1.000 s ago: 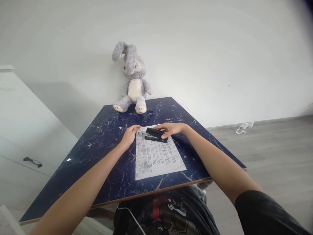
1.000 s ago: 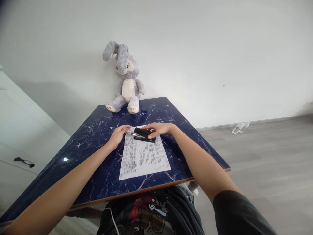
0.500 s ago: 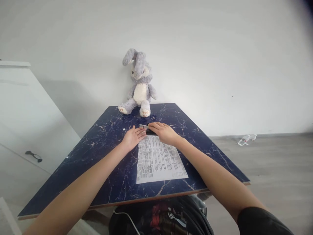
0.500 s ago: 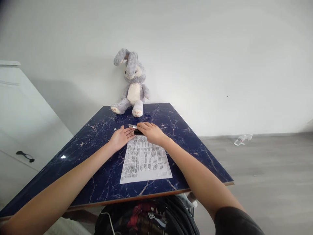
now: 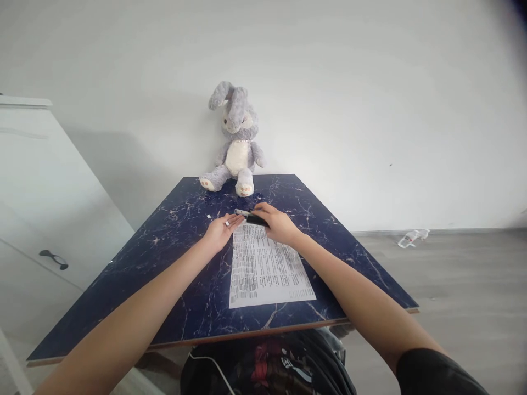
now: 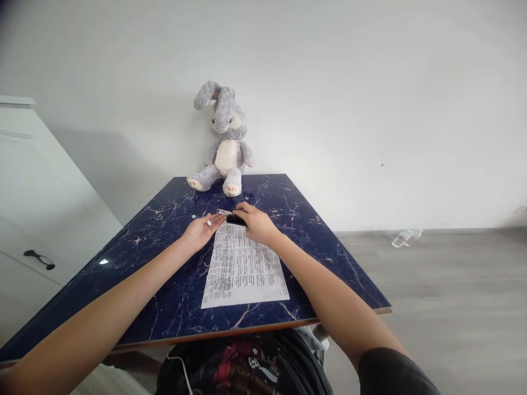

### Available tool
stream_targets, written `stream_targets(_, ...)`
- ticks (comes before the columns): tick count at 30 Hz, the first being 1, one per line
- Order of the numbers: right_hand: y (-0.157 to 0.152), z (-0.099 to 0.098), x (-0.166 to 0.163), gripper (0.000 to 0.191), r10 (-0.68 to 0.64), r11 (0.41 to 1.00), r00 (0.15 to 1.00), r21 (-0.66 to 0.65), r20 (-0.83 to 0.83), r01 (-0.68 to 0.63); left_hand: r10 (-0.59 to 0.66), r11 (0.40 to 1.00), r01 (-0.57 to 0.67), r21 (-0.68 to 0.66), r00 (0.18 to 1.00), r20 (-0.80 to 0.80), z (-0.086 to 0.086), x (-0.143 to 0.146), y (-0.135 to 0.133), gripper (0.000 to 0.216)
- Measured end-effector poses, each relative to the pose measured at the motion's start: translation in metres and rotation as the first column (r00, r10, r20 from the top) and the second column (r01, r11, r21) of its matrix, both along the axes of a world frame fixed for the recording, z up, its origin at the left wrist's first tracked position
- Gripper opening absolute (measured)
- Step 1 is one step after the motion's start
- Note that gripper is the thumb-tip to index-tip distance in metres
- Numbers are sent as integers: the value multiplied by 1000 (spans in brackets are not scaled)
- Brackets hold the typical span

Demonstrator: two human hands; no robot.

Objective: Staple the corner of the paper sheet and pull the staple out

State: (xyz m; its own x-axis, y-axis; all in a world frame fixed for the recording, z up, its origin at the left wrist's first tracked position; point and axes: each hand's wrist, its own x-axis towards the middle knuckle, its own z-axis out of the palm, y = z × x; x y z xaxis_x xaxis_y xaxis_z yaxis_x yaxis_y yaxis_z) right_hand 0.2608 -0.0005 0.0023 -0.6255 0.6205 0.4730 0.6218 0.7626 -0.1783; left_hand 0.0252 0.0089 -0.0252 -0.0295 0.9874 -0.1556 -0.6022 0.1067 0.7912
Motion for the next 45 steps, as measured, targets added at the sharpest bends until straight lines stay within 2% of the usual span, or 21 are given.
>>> stream_targets(2,5,1,5,46,-7,985,994,-174,-108,-12,117,991,-113,72,992,-56,-1,-1,0,14)
stream_targets(4,10,4,11,29,19,936,993,-346,-114,-58,209,968,-189,163,971,-116,-1,-2,-1,13)
stream_targets(6,11,6,15,19,65,881,996,-466,-59,-85,266,937,-196,289,937,-228,2,-2,-6,11)
stream_targets(8,9,7,16,17,129,866,991,-484,-25,-125,334,886,-130,445,845,-418,6,-2,-12,19)
stream_targets(9,8,7,16,21,159,880,986,-446,-45,-162,365,857,-64,511,775,-516,8,-1,-16,23)
stream_targets(11,4,8,13,36,216,924,966,-290,-142,-249,408,802,110,587,618,-672,13,0,-24,30)
stream_targets(14,-2,11,6,54,321,945,913,19,-252,-327,453,737,359,573,366,-813,18,3,-36,38)
stream_targets(17,-9,14,-3,43,418,903,885,205,-205,-379,533,702,469,536,153,-832,21,8,-44,42)
stream_targets(19,-13,14,-8,35,436,884,882,267,-181,-383,584,676,505,536,77,-808,23,10,-47,44)
stream_targets(21,-16,13,-12,29,426,877,887,321,-176,-358,624,632,544,553,67,-779,25,11,-49,45)
stream_targets(25,-17,12,-13,23,342,870,931,415,-124,-264,657,543,605,583,127,-743,29,11,-48,41)
stream_targets(32,-17,13,-9,21,276,863,960,453,-55,-223,662,509,638,577,139,-737,28,12,-48,40)
stream_targets(34,-17,15,-7,21,243,881,967,433,-70,-190,679,522,596,611,143,-720,29,10,-47,39)
stream_targets(36,-11,17,-1,22,156,915,978,393,-136,-91,701,585,489,647,96,-706,30,4,-43,34)
stream_targets(38,0,16,11,22,12,951,976,305,-217,56,684,690,376,618,-62,-727,29,-5,-36,34)
stream_targets(40,17,10,30,22,-171,964,952,157,-252,215,575,814,307,493,-304,-760,23,-18,-25,38)
stream_targets(42,35,1,53,27,-377,924,901,-24,-214,381,388,922,203,330,-496,-777,14,-33,-13,46)
stream_targets(43,44,-5,65,29,-476,880,861,-106,-179,464,289,957,143,252,-547,-786,10,-39,-8,53)
stream_targets(45,59,-16,86,25,-601,794,790,-203,-121,573,149,989,80,126,-585,-797,2,-49,1,58)
